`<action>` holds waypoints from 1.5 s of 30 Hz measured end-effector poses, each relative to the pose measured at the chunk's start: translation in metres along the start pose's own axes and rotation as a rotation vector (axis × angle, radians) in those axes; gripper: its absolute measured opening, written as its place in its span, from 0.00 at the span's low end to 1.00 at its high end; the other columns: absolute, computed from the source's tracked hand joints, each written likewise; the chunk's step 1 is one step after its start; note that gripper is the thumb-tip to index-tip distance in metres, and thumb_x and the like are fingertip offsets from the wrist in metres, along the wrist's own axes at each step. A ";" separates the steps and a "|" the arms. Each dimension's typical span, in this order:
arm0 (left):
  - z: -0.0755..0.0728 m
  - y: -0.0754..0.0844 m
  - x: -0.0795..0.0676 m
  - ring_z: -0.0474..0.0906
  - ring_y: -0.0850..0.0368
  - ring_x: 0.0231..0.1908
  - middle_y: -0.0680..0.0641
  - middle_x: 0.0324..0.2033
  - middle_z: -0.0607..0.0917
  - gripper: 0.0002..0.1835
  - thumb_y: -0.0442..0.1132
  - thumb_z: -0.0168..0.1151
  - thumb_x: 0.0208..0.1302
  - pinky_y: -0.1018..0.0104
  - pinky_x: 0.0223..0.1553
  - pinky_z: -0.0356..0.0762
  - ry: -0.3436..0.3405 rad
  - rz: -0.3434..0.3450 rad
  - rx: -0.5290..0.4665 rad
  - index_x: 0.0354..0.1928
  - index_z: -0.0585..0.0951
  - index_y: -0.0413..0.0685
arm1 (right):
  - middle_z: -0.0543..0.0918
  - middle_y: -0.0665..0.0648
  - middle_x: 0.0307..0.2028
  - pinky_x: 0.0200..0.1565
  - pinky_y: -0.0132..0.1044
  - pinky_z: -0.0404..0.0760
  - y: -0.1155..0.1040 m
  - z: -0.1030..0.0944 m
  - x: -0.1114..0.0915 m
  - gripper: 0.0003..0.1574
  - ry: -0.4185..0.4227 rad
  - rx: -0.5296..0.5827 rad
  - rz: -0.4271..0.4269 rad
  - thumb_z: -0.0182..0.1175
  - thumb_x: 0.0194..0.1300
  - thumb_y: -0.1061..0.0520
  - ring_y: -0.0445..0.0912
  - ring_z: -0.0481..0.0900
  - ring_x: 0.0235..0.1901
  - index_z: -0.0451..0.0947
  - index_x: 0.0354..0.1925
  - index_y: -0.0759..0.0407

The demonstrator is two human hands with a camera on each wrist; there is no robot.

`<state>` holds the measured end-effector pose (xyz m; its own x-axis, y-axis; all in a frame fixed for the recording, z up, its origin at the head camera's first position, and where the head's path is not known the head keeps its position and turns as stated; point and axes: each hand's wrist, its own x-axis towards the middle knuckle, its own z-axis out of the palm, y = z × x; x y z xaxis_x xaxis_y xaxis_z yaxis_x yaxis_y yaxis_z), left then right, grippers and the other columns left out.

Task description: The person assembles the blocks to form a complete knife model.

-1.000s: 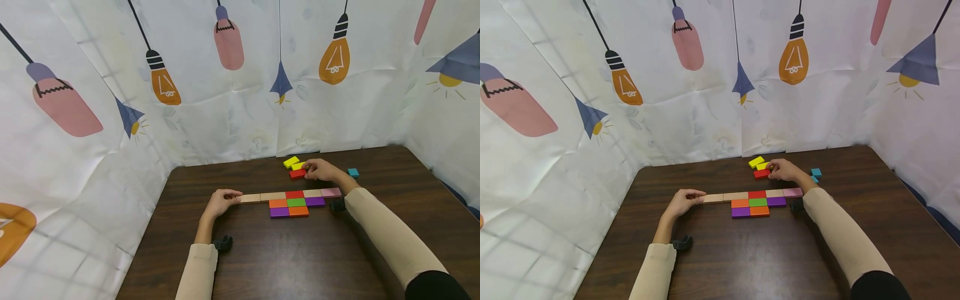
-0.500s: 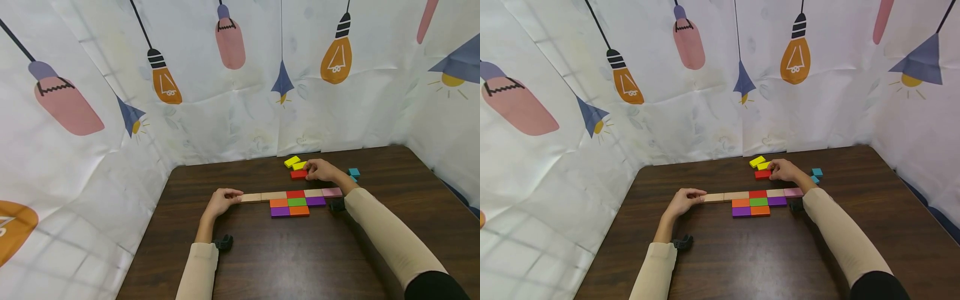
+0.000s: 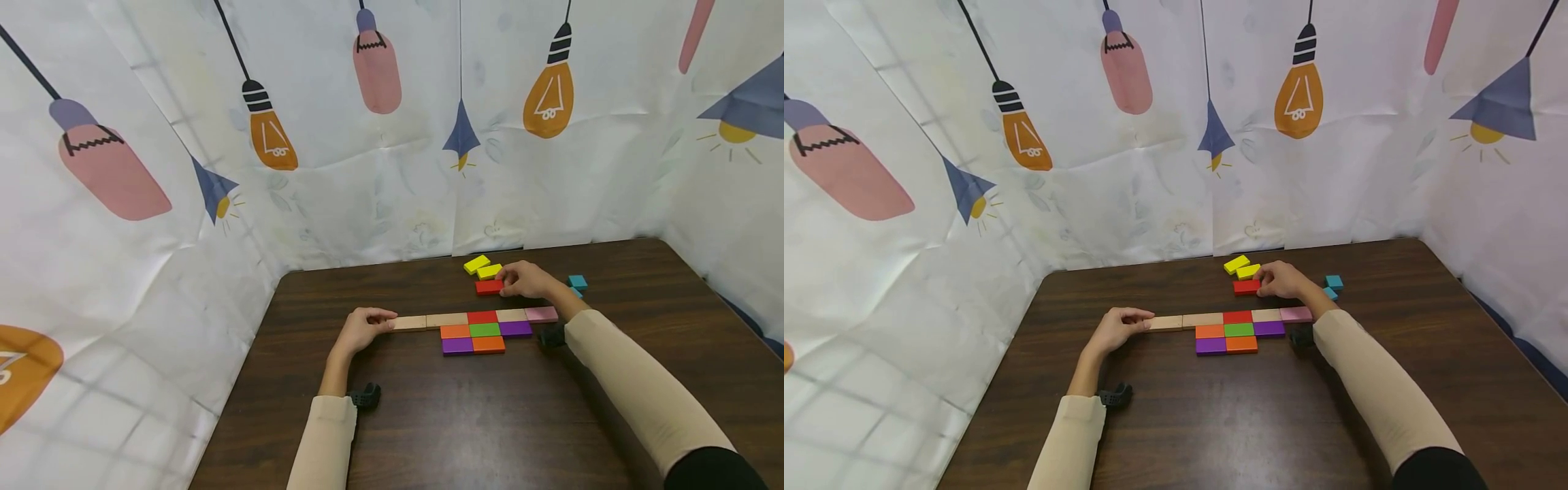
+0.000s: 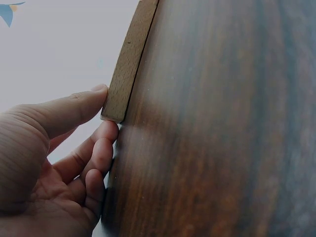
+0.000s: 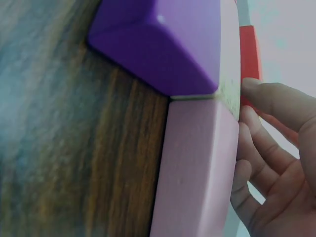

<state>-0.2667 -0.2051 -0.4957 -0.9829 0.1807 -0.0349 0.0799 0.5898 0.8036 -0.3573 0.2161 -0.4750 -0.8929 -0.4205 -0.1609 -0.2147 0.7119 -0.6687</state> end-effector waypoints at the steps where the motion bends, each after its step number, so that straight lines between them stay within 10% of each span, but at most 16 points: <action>1: 0.000 0.000 0.000 0.76 0.55 0.32 0.51 0.34 0.85 0.09 0.43 0.71 0.66 0.62 0.35 0.75 0.000 -0.001 -0.001 0.47 0.91 0.60 | 0.81 0.56 0.35 0.40 0.38 0.74 0.000 0.000 -0.001 0.21 0.007 -0.004 -0.008 0.68 0.68 0.57 0.47 0.74 0.35 0.80 0.55 0.64; 18: -0.001 0.000 -0.001 0.76 0.55 0.32 0.51 0.35 0.85 0.09 0.43 0.71 0.66 0.62 0.36 0.75 -0.003 0.001 0.001 0.47 0.91 0.60 | 0.81 0.51 0.31 0.34 0.33 0.75 -0.010 0.005 -0.057 0.18 0.130 -0.020 -0.159 0.73 0.64 0.54 0.44 0.75 0.31 0.83 0.50 0.58; 45: 0.000 0.000 0.000 0.77 0.56 0.33 0.52 0.35 0.85 0.09 0.44 0.71 0.66 0.62 0.36 0.76 0.001 -0.004 0.011 0.48 0.91 0.60 | 0.79 0.48 0.32 0.31 0.32 0.78 0.004 0.026 -0.129 0.19 0.086 0.049 -0.208 0.74 0.62 0.55 0.38 0.75 0.30 0.80 0.49 0.57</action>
<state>-0.2666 -0.2051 -0.4953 -0.9834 0.1778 -0.0376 0.0779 0.5994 0.7966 -0.2325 0.2586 -0.4757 -0.8621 -0.5047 0.0454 -0.3806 0.5858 -0.7155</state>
